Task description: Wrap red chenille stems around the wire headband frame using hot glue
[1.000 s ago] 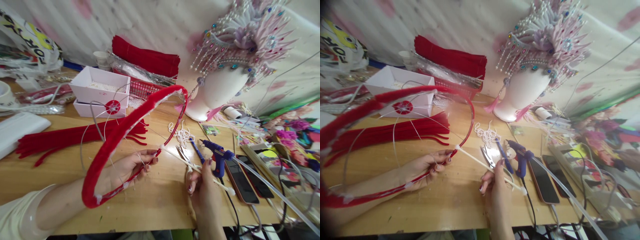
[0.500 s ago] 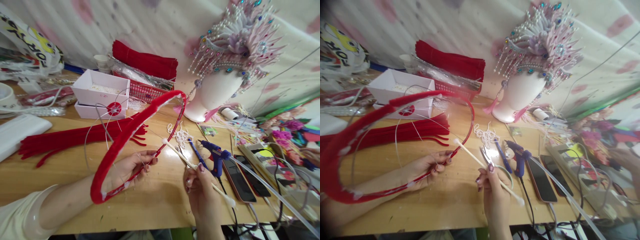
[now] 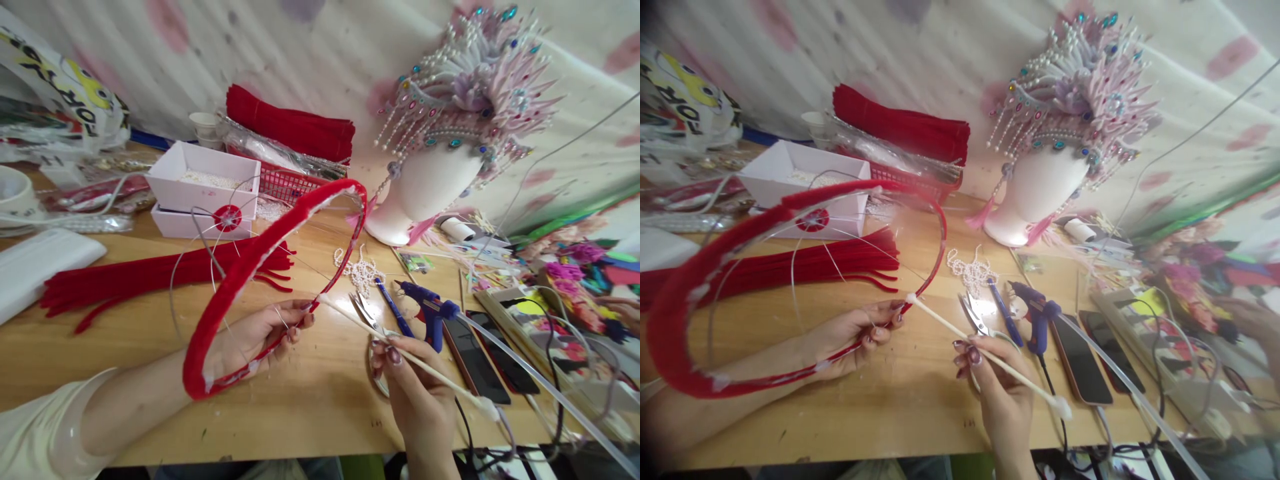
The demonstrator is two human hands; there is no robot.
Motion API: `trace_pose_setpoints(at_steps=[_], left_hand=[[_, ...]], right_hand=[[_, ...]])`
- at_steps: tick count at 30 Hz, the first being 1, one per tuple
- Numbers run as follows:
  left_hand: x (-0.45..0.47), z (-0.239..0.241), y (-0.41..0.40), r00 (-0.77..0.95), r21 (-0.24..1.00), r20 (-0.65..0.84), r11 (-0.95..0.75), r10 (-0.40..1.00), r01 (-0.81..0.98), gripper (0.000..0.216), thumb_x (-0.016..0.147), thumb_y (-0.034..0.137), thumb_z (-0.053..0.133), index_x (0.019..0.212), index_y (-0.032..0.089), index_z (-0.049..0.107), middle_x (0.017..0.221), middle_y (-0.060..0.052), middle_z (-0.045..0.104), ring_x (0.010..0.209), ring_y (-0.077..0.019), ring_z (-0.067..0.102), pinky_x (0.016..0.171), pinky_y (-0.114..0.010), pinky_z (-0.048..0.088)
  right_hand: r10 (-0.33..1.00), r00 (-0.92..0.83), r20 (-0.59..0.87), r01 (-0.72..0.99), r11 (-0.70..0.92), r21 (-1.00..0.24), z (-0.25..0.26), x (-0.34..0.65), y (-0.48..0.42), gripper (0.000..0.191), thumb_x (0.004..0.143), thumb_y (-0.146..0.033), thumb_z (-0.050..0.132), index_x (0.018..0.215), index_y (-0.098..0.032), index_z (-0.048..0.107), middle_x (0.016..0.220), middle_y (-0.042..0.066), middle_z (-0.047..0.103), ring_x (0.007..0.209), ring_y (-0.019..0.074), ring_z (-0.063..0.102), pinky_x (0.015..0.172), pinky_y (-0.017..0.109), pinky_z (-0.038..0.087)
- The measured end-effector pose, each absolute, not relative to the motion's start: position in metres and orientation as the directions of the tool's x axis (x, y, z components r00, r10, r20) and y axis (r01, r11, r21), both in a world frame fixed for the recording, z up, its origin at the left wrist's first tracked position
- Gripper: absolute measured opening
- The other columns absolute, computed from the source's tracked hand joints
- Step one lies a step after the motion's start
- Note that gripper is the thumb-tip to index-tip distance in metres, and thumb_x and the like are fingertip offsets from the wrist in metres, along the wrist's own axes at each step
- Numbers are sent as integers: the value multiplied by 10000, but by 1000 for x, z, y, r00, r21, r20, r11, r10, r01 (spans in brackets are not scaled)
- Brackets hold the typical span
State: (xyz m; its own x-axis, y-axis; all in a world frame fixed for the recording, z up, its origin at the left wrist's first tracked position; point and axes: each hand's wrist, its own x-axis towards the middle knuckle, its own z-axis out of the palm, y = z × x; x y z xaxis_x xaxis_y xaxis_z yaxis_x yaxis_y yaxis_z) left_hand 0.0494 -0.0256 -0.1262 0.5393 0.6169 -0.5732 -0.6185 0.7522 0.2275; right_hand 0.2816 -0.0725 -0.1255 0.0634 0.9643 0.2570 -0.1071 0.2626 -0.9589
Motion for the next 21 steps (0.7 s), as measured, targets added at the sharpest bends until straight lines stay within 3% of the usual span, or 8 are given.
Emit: trace_pose_setpoints(at_steps=[3, 7, 11, 16, 21], left_hand=[[50, -128, -25, 537, 228, -575, 751, 617, -619, 300, 1001, -27, 410, 964, 83, 687, 620, -3, 681, 364, -57, 605, 335, -98, 482], [50, -127, -25, 528, 230, -583, 749, 618, -622, 318, 994, -48, 398, 961, 78, 688, 604, -2, 677, 352, -56, 595, 327, -95, 471], [50, -124, -25, 520, 232, -596, 751, 612, -618, 327, 992, -51, 396, 945, 77, 693, 586, -7, 672, 338, -55, 582, 315, -95, 456], [50, -122, -26, 507, 241, -602, 745, 617, -622, 312, 983, -53, 425, 943, 86, 702, 589, -8, 674, 343, -56, 585, 321, -94, 456], [51, -122, -26, 507, 251, -602, 749, 616, -613, 307, 976, -53, 438, 901, 86, 701, 577, -1, 661, 335, -55, 576, 317, -97, 450]], right_hand=[[980, 53, 194, -219, 201, -955, -122, 278, -66, 128, 805, -372, 842, 903, -289, 842, 810, 62, 826, 640, 169, 745, 539, 233, 602], [990, 32, 138, -255, 141, -957, -127, 280, -61, 217, 851, -470, 779, 880, -268, 853, 813, 91, 829, 669, 186, 749, 570, 261, 605], [996, 48, 78, -252, 88, -964, -132, 284, -60, 184, 829, -415, 822, 952, -280, 836, 841, 76, 829, 661, 145, 733, 613, 230, 589], [995, 101, 15, -280, 43, -959, -130, 279, -59, 192, 712, -371, 916, 751, -251, 771, 591, -20, 691, 535, 80, 631, 538, 154, 506], [994, 113, -9, -276, 23, -961, -130, 275, -58, 233, 609, -350, 965, 687, -246, 772, 629, -21, 684, 550, 82, 618, 560, 181, 510]])
